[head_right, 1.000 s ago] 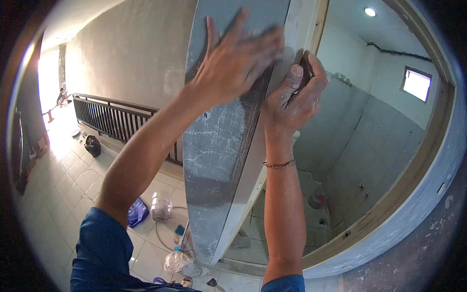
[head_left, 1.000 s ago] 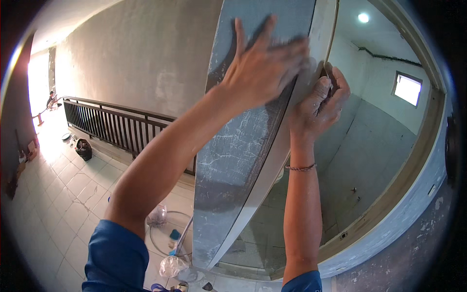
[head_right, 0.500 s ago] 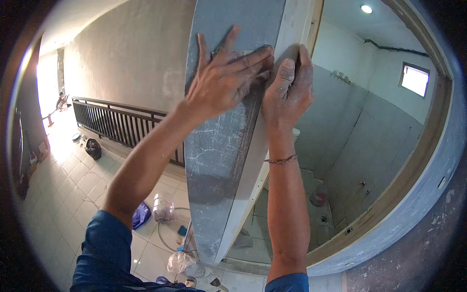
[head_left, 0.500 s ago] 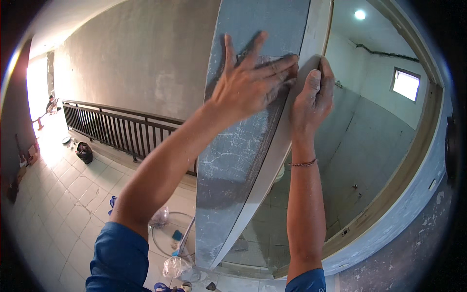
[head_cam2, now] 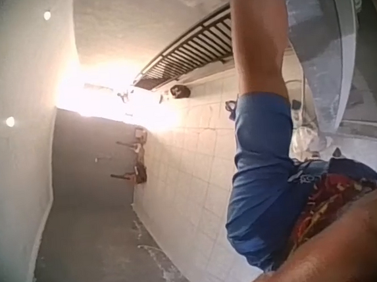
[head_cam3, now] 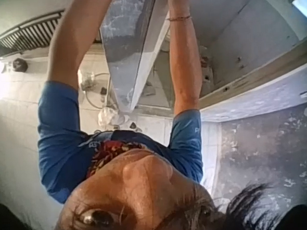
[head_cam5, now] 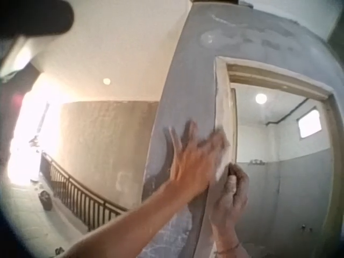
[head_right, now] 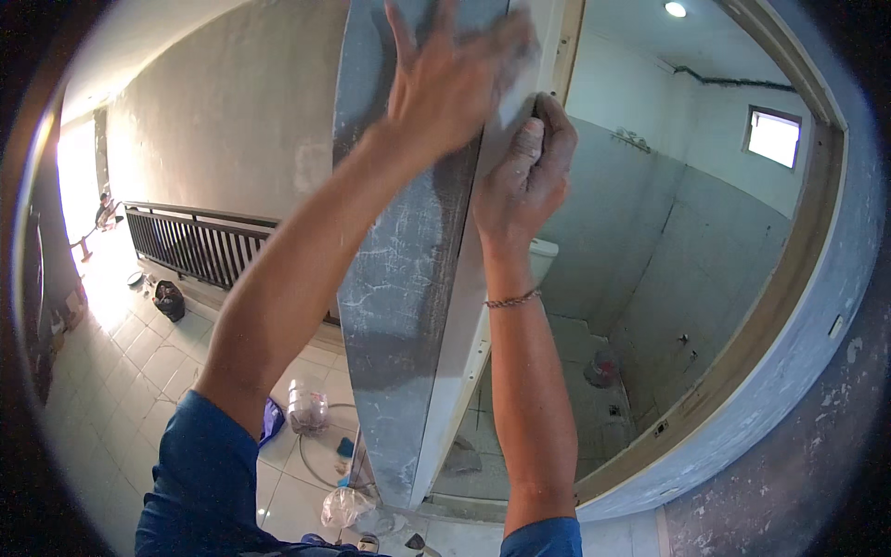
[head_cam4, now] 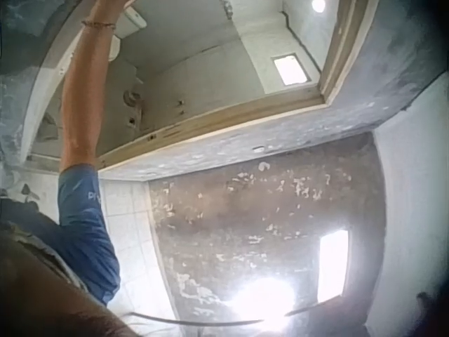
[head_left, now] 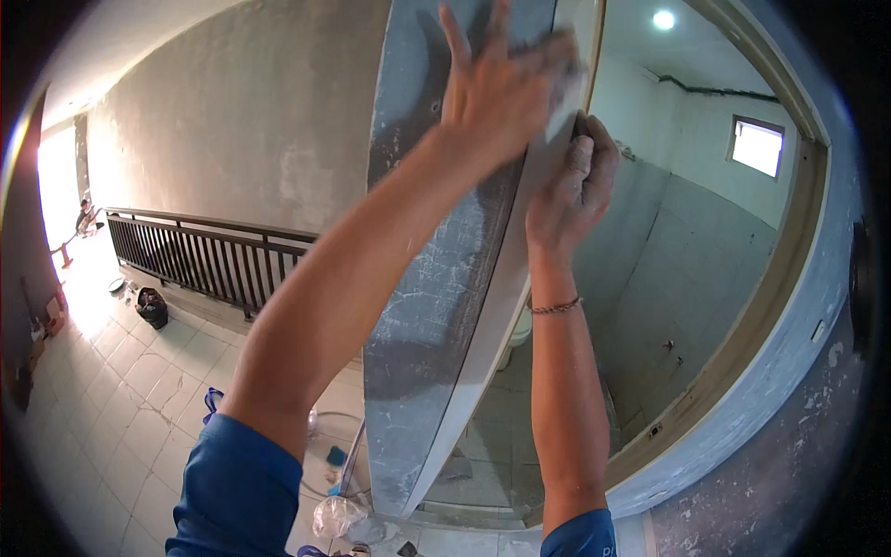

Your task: Sanding the wooden frame of a bathroom door using a piece of sandpaper.

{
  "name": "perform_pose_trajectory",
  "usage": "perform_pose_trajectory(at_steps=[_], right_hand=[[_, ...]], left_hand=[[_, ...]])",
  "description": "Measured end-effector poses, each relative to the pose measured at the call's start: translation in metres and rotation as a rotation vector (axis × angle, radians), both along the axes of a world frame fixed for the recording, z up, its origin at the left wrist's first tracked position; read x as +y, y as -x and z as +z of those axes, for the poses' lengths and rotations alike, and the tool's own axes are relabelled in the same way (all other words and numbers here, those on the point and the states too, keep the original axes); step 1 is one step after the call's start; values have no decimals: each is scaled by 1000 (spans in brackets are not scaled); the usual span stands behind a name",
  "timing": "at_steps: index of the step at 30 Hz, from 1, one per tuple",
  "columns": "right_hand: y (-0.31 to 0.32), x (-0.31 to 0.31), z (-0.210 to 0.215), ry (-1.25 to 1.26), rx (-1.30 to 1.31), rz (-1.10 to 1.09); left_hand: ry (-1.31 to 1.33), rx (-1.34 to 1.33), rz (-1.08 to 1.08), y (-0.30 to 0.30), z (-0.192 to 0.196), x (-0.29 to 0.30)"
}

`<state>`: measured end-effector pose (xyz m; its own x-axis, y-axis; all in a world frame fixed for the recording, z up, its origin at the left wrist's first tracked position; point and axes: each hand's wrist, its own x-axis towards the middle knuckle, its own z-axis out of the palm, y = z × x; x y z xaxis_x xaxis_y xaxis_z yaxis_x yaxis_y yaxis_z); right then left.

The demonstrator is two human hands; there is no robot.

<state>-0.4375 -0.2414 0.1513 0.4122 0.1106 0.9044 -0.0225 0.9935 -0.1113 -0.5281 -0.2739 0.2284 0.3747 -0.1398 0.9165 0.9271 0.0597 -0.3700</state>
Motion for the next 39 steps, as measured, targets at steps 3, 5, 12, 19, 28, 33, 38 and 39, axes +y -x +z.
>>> perform_pose_trajectory(at_steps=[3,5,12,19,28,33,38,39], right_hand=[[-2,-1,2,-1,-23,-6],[-6,0,0,16,-35,-45],[0,2,1,1,41,89],[0,8,-6,55,112,225],[-2,6,-8,113,142,372],[-4,5,-11,116,99,333],[-2,-1,-12,145,188,551],[-4,-3,-14,128,163,536]], left_hand=[[-4,-68,89,-11,7,-1],[2,-120,73,-17,-17,8],[-99,-85,21,-17,-6,6],[-161,-112,-57,-19,-25,15],[-86,-57,-122,-22,-37,10],[-6,-112,25,-25,-26,6],[-117,-37,-31,-17,-23,-2],[-18,-57,45,-20,-14,-7]])
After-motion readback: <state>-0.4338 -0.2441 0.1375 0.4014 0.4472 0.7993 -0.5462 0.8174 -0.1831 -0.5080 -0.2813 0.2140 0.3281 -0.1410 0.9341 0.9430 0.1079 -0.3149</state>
